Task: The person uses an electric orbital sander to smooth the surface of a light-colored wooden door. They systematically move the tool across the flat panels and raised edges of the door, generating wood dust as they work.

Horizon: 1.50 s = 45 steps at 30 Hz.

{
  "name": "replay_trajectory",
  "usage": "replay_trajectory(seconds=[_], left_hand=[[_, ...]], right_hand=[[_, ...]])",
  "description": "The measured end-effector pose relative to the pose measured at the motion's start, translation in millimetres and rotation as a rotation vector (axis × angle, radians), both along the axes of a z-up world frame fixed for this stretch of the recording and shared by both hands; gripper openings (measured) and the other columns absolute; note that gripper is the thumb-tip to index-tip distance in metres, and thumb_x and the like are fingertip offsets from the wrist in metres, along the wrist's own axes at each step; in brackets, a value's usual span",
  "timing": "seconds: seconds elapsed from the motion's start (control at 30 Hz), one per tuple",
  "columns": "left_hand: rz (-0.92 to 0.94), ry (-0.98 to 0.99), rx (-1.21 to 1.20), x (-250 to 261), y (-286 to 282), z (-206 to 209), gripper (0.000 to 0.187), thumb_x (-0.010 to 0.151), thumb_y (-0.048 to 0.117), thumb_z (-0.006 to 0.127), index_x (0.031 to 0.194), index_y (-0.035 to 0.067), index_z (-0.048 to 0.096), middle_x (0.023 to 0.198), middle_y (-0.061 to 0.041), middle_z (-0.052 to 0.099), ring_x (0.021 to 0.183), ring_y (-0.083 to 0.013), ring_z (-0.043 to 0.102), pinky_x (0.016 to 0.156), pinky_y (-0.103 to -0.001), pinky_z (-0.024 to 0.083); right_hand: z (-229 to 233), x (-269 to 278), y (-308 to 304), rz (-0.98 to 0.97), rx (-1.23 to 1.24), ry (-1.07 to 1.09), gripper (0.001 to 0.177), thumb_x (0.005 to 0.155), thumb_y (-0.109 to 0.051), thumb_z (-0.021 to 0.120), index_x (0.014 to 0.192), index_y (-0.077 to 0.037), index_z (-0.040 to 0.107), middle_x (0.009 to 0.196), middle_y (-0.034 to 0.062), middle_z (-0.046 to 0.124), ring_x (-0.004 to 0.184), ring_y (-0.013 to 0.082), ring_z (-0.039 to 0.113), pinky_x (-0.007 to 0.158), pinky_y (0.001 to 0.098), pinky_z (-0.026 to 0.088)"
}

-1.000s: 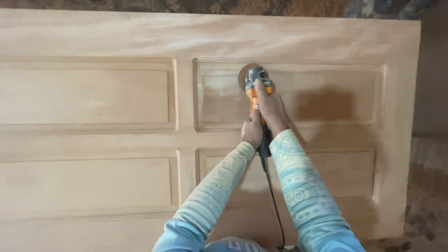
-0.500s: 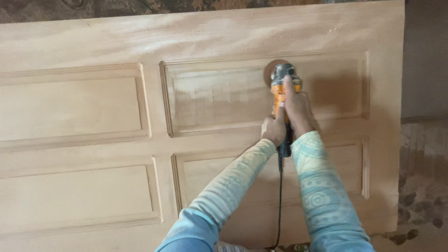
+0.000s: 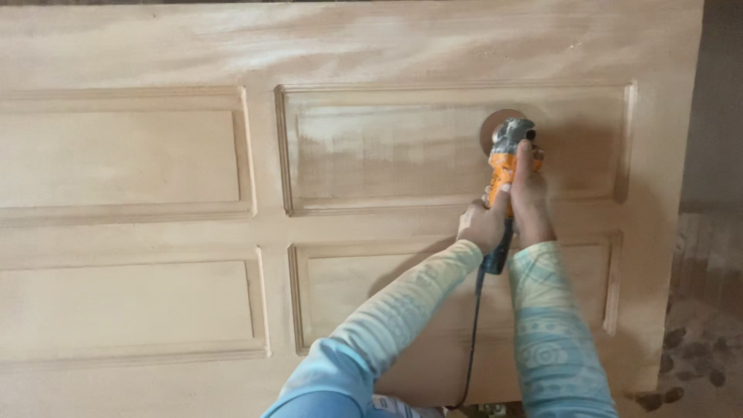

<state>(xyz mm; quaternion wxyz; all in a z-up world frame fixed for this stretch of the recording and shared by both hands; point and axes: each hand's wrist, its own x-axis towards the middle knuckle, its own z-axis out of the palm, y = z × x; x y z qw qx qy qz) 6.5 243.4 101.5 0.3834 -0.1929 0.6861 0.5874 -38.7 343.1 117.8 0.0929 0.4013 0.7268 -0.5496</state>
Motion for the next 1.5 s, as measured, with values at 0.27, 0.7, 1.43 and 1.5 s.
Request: replay_trajectory(seconds=[0.27,0.7,1.43,1.5], left_hand=[[0.048,-0.005,-0.073,15.5,-80.7,-8.2,0.098,0.090,0.080,0.038,0.118,-0.009,0.067,0.116,-0.039,0.065,0.120,-0.0514,0.059,0.105,-0.049,0.044],[0.043,0.195,-0.175,44.2,-185.7,-27.2,0.074,0.094,0.065,0.031,0.136,0.012,0.061,0.110,-0.037,0.066,0.105,-0.0510,0.065,0.091,-0.050,0.051],[0.509,-0.153,-0.006,24.3,-272.9,-11.1,0.100,0.083,0.079,0.047,0.112,-0.016,0.061,0.108,-0.036,0.072,0.108,-0.0430,0.075,0.094,-0.045,0.056],[0.480,-0.100,-0.029,17.9,-279.1,-2.3,0.100,0.084,0.079,0.043,0.108,-0.014,0.068,0.106,-0.038,0.072,0.108,-0.0452,0.072,0.095,-0.046,0.052]], right_hand=[[16.0,10.2,-100.9,0.032,-0.206,0.002,0.072,0.094,-0.072,0.050,0.100,-0.003,0.068,0.065,0.0080,0.062,0.052,0.0199,0.062,0.046,0.0344,0.052],[20.0,17.3,-219.6,0.227,-0.196,0.024,0.069,0.094,-0.070,0.048,0.097,-0.005,0.069,0.070,0.0061,0.063,0.055,0.0169,0.063,0.048,0.0324,0.051],[5.0,-9.9,-307.9,0.268,-0.302,0.029,0.063,0.095,-0.064,0.057,0.099,-0.003,0.069,0.075,0.0052,0.065,0.057,0.0163,0.063,0.049,0.0326,0.052],[6.3,-15.8,-312.7,0.307,-0.286,-0.013,0.063,0.094,-0.063,0.057,0.097,-0.001,0.068,0.073,0.0067,0.064,0.053,0.0189,0.062,0.046,0.0345,0.051]])
